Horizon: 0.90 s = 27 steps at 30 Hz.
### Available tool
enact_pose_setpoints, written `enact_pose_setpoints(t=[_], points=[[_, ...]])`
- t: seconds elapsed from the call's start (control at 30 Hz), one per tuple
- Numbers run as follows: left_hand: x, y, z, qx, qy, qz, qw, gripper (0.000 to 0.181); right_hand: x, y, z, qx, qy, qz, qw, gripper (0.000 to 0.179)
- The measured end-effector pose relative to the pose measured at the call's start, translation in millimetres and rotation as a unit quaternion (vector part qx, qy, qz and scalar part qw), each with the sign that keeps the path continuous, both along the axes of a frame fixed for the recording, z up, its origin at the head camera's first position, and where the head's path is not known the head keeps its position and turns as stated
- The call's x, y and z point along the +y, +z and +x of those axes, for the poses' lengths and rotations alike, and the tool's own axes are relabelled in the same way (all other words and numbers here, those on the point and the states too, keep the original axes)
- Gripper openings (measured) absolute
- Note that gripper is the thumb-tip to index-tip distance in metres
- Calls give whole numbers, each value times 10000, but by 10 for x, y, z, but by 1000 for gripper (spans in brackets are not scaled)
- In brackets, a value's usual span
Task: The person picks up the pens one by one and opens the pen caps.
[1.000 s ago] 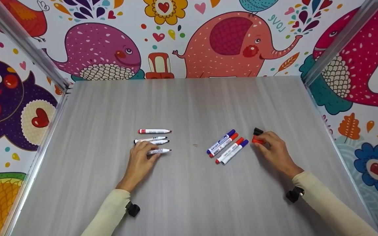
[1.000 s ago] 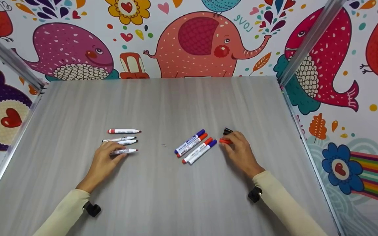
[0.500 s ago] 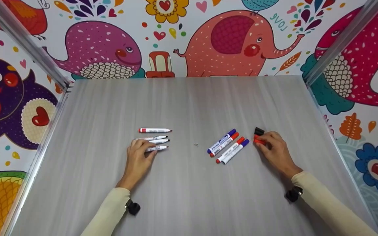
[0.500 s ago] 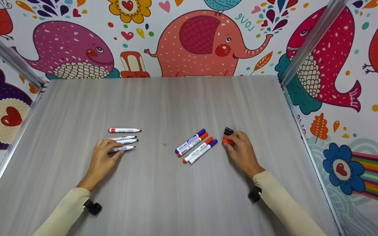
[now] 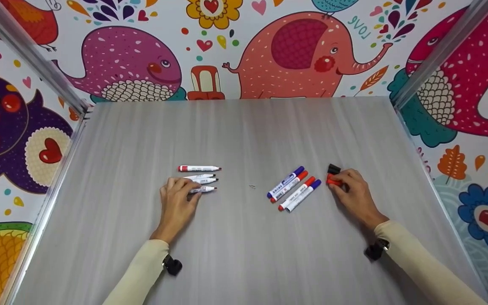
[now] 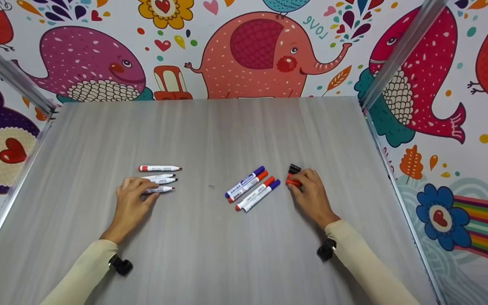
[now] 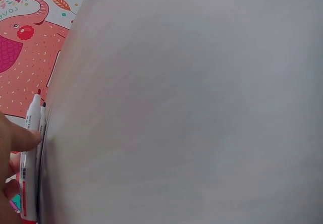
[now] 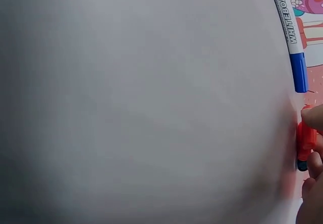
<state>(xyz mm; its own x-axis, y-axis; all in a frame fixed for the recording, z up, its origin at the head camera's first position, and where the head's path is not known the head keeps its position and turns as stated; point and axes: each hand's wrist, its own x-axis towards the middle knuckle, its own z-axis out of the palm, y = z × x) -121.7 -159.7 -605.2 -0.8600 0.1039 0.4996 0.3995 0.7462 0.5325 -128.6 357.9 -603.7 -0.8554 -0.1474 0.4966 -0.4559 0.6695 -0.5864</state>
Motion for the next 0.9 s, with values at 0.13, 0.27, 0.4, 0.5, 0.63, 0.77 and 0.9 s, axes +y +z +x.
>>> enact_pose_setpoints(t=[0.13, 0.27, 0.4, 0.5, 0.63, 0.77, 0.9], points=[[-7, -7, -11, -35, 12, -83, 10000, 21, -7, -15, -6, 70, 59, -54, 9999, 26], [-15, -7, -26, -34, 28, -178, 9998, 21, -11, -19, -5, 76, 42, -68, 9999, 28], [-21, -3, -43, -52, 14, -214, 9998, 22, -7, -20, -1, -26, -43, -28, 10000, 27], [-23, 9, -49, -67, 6, -203, 9998, 22, 1, -17, -1, -97, -80, -10, 9999, 26], [-30, 19, -54, -164, 42, -223, 9996, 22, 2, -12, -3, -106, -95, -22, 9999, 26], [-35, 13, -67, -161, 69, -234, 9996, 23, 2, -18, -8, -8, -108, -53, 9999, 26], [-25, 19, -79, -98, 71, -227, 9997, 24, 1, -28, -10, 118, -122, -62, 9998, 26]])
